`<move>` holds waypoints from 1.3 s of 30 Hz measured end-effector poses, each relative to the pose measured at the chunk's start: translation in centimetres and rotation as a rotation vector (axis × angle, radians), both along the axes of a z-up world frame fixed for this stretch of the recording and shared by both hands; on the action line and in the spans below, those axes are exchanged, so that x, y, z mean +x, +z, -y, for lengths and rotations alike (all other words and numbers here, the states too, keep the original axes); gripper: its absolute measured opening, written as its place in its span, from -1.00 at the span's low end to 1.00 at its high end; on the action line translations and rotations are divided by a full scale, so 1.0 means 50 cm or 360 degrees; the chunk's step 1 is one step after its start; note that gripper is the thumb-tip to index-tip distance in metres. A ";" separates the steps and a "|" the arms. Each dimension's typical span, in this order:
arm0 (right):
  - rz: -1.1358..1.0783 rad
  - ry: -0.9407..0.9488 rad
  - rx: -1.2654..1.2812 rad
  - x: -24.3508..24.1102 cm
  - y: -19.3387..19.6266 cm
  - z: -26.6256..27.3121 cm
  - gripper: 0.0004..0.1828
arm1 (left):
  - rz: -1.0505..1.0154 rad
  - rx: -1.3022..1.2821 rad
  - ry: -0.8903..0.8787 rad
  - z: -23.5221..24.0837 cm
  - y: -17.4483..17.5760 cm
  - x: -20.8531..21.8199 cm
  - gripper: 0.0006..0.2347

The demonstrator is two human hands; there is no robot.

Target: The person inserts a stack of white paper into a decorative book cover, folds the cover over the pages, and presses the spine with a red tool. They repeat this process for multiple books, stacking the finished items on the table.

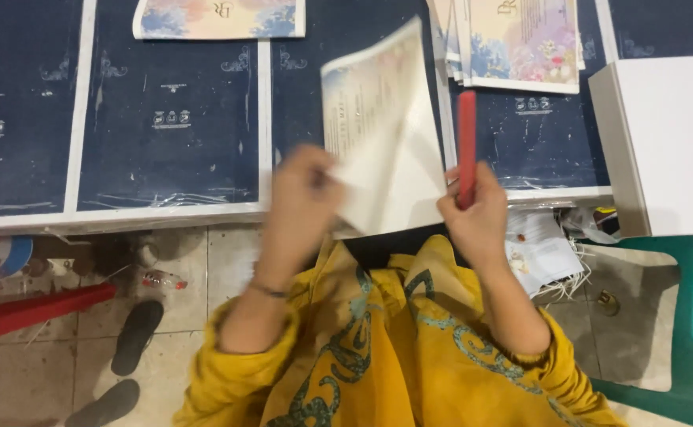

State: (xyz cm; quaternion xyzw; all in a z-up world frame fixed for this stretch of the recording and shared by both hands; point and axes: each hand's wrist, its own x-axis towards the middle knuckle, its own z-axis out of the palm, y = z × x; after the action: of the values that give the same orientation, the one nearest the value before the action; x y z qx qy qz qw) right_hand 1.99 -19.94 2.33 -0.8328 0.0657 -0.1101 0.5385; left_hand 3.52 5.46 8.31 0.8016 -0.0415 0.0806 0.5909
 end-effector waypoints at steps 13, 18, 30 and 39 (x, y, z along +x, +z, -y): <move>-0.0222 0.0158 -0.1128 0.071 -0.069 0.143 -0.78 | -0.0481 0.1137 0.0577 -0.309 -0.147 -0.102 -0.81; 0.0181 -0.0477 -0.1280 0.083 0.018 0.443 -0.68 | 0.0148 0.1781 0.0599 -0.438 -0.285 -0.131 -0.82; -0.0791 -0.1123 -0.1198 0.079 0.065 0.724 -0.28 | 0.0055 0.1372 0.0758 -0.305 -0.249 -0.097 -0.96; -0.1051 -0.1056 -0.1139 0.091 0.098 0.750 -0.24 | 0.0120 0.1354 0.0598 -0.280 -0.220 -0.089 -0.89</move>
State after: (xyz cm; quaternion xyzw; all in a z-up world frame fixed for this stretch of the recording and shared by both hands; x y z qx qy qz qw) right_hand 6.57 -57.44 7.23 -0.8878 0.4458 -0.0228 0.1117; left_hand -0.92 19.46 -2.67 0.9629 0.0536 0.1911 0.1828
